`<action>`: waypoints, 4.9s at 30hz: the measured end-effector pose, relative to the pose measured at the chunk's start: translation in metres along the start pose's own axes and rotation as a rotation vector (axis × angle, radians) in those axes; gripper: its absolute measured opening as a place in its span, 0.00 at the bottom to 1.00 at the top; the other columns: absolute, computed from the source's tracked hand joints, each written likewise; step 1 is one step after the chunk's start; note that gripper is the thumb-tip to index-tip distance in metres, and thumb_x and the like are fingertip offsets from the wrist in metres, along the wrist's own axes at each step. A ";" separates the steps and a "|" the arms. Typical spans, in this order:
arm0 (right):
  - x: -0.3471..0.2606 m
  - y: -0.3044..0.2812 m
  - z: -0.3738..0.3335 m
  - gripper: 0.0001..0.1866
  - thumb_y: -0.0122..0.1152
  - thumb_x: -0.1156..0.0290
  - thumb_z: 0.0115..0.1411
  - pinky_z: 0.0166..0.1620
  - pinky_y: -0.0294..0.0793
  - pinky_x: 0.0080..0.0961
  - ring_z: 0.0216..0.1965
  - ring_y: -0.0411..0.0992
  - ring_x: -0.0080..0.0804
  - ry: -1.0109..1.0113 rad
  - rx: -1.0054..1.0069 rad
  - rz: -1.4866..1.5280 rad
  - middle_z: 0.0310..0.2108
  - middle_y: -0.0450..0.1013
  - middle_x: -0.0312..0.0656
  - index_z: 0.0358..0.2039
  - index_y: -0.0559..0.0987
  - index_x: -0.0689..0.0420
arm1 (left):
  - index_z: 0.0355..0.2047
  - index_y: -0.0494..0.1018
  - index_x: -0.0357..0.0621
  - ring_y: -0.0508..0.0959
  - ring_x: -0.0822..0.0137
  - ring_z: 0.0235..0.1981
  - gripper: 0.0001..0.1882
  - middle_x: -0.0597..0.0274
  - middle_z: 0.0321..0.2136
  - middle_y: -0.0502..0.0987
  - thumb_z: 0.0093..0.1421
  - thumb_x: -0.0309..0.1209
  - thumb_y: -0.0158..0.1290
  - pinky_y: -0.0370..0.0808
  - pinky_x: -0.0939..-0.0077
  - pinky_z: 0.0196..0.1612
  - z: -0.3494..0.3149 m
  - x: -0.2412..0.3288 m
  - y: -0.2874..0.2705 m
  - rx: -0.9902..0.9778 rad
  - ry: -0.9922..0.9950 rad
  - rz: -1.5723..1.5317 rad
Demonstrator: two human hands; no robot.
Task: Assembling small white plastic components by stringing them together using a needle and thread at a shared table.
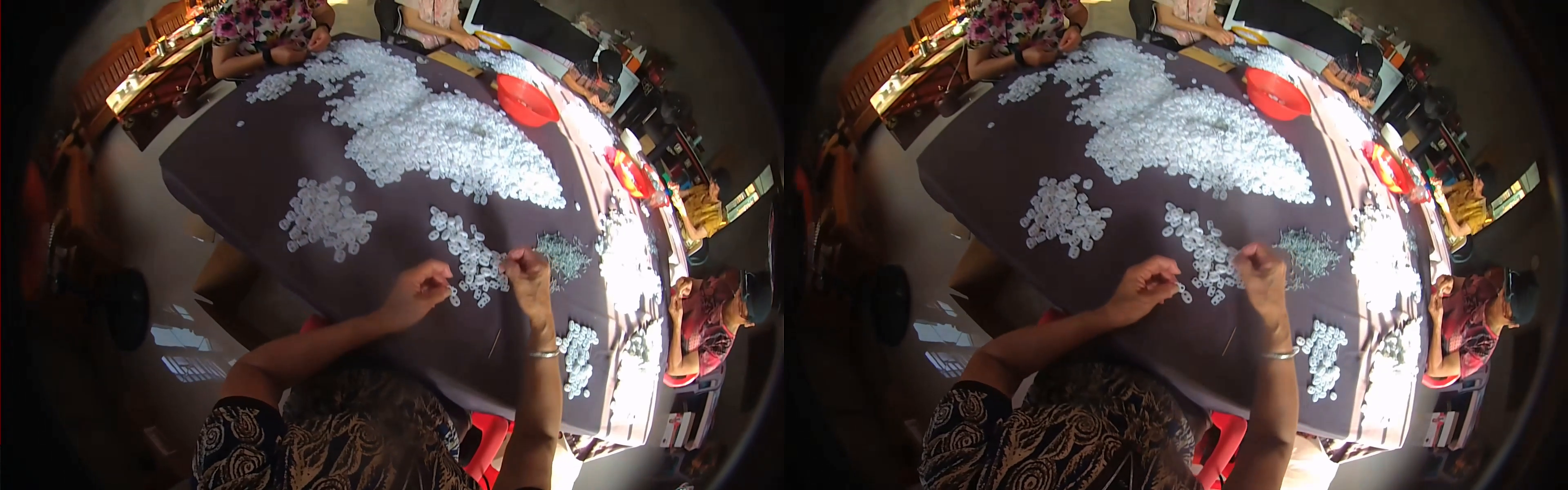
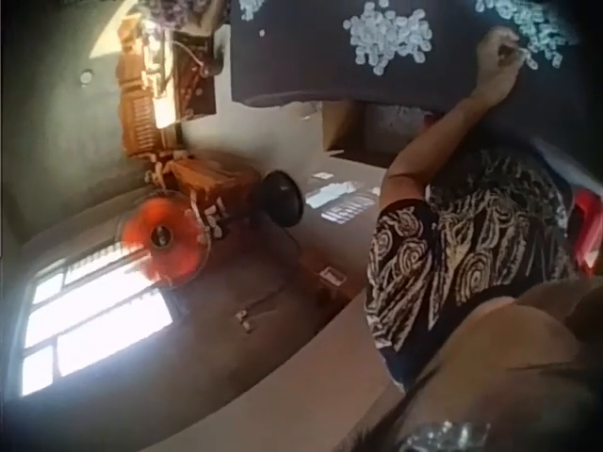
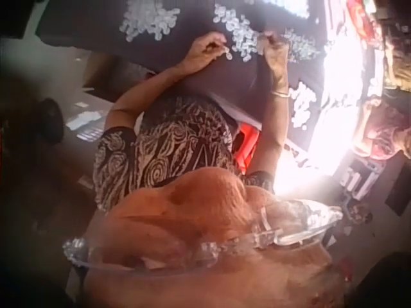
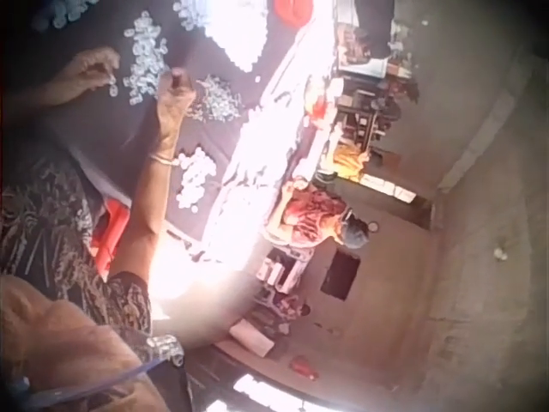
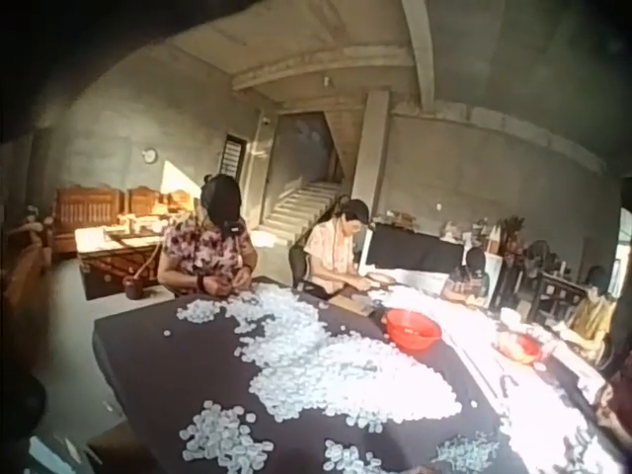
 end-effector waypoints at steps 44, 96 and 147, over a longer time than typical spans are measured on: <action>-0.026 0.072 -0.033 0.04 0.57 0.73 0.60 0.25 0.64 0.12 0.24 0.64 0.13 0.229 -0.201 0.427 0.24 0.68 0.29 0.31 0.77 0.60 | 0.45 0.68 0.42 0.68 0.85 0.28 0.14 0.70 0.31 0.72 0.59 0.22 0.53 0.67 0.90 0.29 0.002 0.012 0.005 -0.056 0.041 0.058; -0.029 0.077 -0.039 0.05 0.56 0.72 0.61 0.21 0.69 0.12 0.21 0.65 0.13 0.239 -0.189 0.241 0.22 0.68 0.30 0.31 0.76 0.60 | 0.42 0.65 0.43 0.72 0.82 0.29 0.14 0.67 0.31 0.71 0.57 0.20 0.52 0.75 0.85 0.29 0.002 0.004 0.003 0.000 0.068 0.111; -0.066 0.087 -0.046 0.08 0.60 0.80 0.49 0.31 0.73 0.32 0.30 0.73 0.43 -0.339 -0.123 -0.493 0.29 0.70 0.42 0.32 0.77 0.58 | 0.40 0.68 0.44 0.70 0.83 0.27 0.13 0.70 0.28 0.72 0.56 0.18 0.54 0.70 0.87 0.26 0.009 0.011 -0.020 0.150 0.178 0.113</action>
Point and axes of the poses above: each hand's wrist, its own z-axis towards the middle knuckle, its own y-axis out of the palm, x = y × z, the point moved 6 cm from there along z, towards the middle knuckle
